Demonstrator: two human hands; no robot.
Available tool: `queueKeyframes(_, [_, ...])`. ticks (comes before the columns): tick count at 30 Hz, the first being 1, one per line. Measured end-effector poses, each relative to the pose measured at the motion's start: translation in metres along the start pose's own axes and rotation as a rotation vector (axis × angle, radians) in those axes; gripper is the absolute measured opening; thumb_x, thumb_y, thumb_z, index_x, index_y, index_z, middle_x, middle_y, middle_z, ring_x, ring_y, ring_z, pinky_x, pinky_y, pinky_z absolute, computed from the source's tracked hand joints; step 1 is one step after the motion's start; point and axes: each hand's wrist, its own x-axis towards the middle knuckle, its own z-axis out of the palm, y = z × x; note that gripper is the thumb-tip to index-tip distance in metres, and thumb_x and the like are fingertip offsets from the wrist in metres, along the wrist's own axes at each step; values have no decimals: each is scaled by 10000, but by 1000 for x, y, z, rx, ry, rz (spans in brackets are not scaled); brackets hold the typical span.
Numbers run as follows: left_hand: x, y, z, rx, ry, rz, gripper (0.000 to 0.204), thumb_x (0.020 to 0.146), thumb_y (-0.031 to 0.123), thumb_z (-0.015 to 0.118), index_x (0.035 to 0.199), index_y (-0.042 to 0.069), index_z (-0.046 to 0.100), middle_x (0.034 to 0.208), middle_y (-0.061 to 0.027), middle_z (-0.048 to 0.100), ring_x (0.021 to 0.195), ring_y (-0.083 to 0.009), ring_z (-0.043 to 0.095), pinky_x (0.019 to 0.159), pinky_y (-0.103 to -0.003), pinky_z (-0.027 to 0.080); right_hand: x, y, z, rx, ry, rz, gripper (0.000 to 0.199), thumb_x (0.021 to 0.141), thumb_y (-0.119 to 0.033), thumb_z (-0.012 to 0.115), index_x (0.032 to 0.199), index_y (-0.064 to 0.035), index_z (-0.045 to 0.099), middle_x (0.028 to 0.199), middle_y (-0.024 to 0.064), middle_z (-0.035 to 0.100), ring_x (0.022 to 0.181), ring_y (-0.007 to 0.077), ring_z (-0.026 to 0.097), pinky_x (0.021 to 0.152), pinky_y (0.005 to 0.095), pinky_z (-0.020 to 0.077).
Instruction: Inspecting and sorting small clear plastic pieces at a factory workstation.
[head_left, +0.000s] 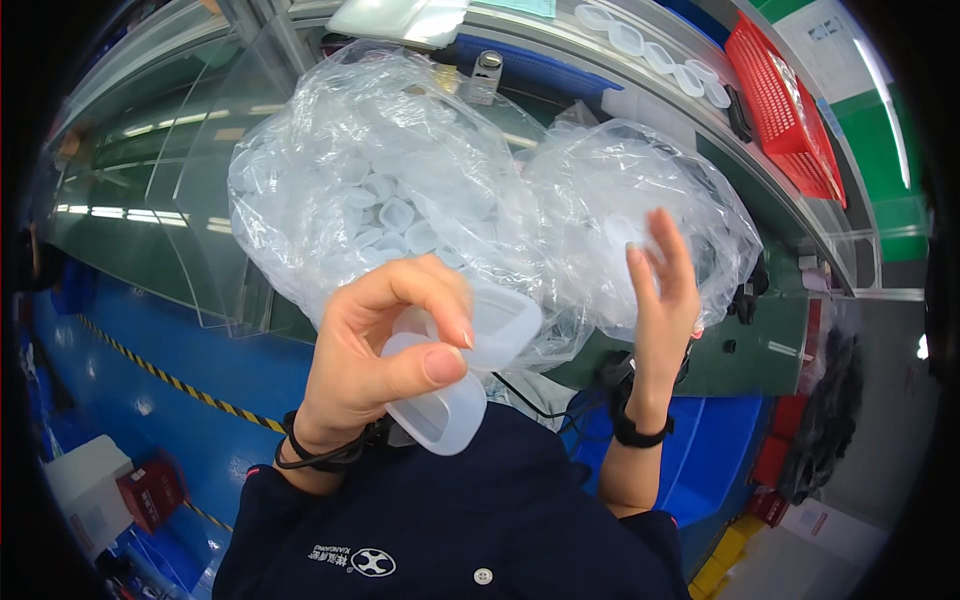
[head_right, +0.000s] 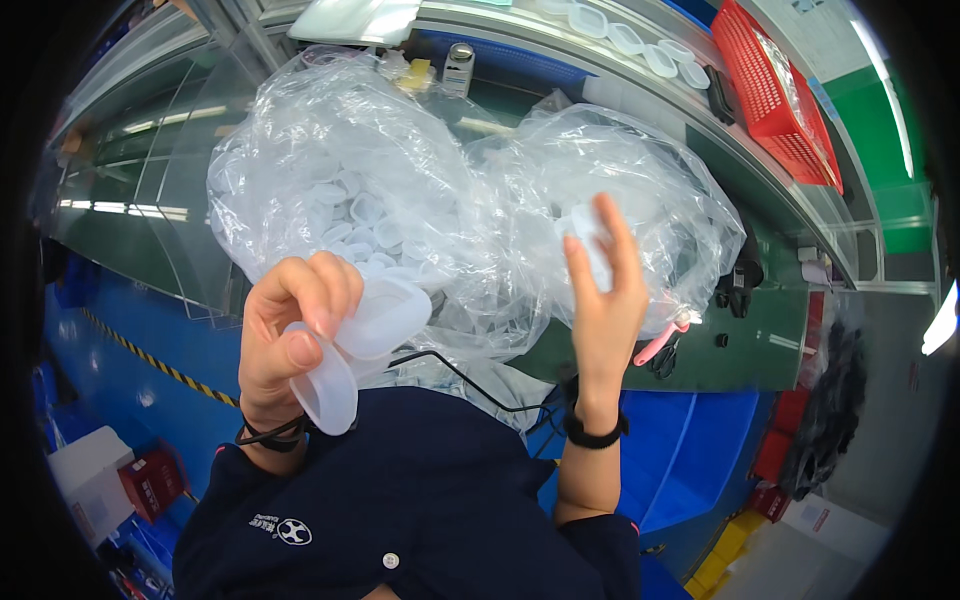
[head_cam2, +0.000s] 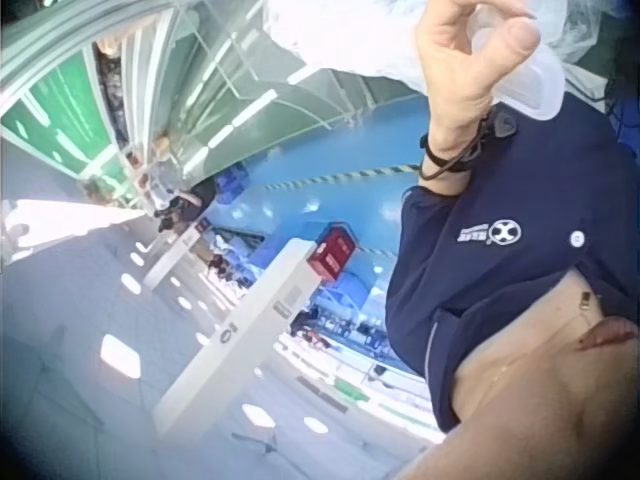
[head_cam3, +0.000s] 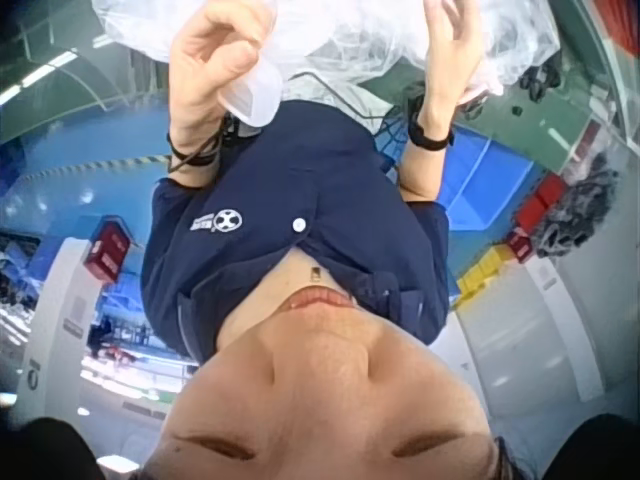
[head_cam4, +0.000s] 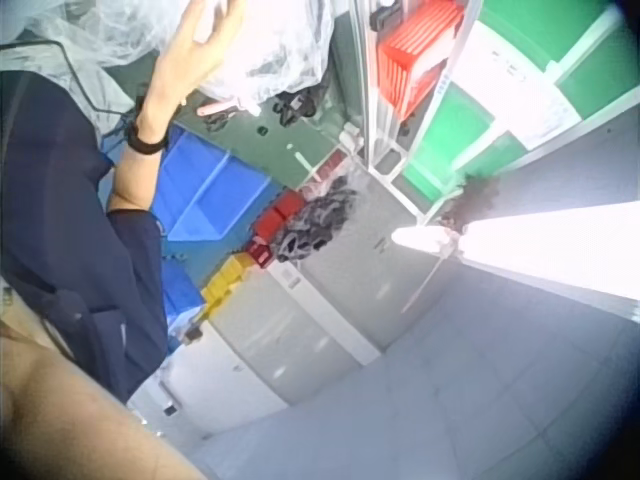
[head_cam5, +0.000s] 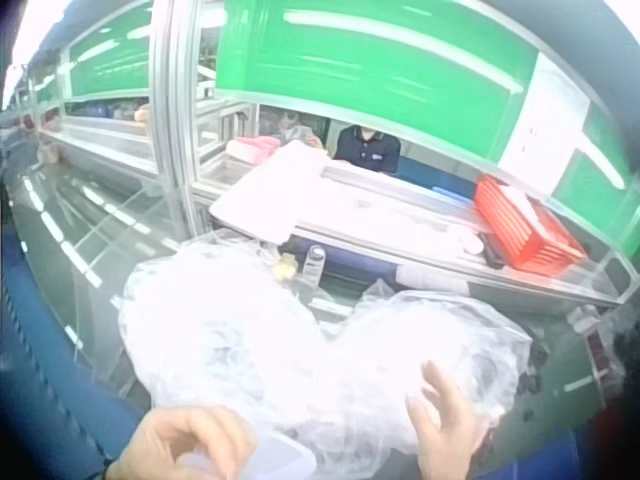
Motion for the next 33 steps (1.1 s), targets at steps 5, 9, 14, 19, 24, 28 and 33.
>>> queueKeyframes(5, [3, -5, 1, -112, -124, 56, 163, 666, 46, 640, 813, 49, 570, 814, -50, 512, 760, -125, 474, 703, -246, 359, -34, -65, 8, 878, -777, 396, 391, 848, -122, 483, 1198, 31, 399, 1114, 151, 496, 973, 190, 507, 801, 285, 427])
queueKeyframes(9, [4, -1, 7, -4, -91, 96, 223, 665, 36, 617, 883, 44, 574, 955, -94, 504, 820, -148, 480, 763, -276, 367, -39, -70, 11, 950, -715, 353, 416, 812, -82, 539, 1186, 36, 401, 1133, 146, 477, 980, 193, 501, 783, 300, 439])
queueKeyframes(14, [4, 3, 11, 84, 106, -10, 351, 681, 41, 589, 1023, 8, 522, 1088, -153, 475, 830, -127, 478, 760, -255, 381, -49, -75, 3, 844, -431, 81, 522, 676, 111, 613, 1152, 51, 408, 1173, 167, 431, 1044, 219, 475, 805, 319, 473])
queueKeyframes(19, [-6, 9, 12, 121, 47, -62, 611, 608, 35, 697, 1148, -66, 429, 940, -106, 579, 661, -61, 450, 608, -181, 357, -53, -78, -3, 883, -406, -13, 540, 666, 142, 596, 1155, 72, 377, 1165, 196, 409, 1045, 255, 472, 830, 352, 485])
queueKeyframes(24, [-7, 18, 18, 314, -26, -17, 633, 593, 20, 721, 1144, -88, 431, 907, -126, 611, 680, -55, 479, 560, -171, 321, -53, -79, -6, 926, -434, 6, 556, 661, 139, 603, 1159, 69, 368, 1166, 194, 399, 1033, 255, 482, 833, 355, 484])
queueKeyframes(28, [-9, 14, 15, 336, -68, 87, 600, 612, -5, 701, 1134, -110, 425, 926, -145, 609, 707, -60, 498, 557, -175, 328, -53, -80, -7, 937, -472, -16, 570, 657, 129, 615, 1166, 63, 366, 1175, 196, 395, 1032, 250, 486, 801, 340, 499])
queueKeyframes(33, [-9, 9, 18, 257, 9, 90, 532, 610, -18, 685, 1098, -81, 482, 926, -153, 607, 696, -76, 505, 539, -178, 331, -53, -75, -9, 910, -523, -21, 604, 677, 120, 597, 1209, 72, 314, 1203, 207, 374, 1045, 253, 480, 768, 319, 501])
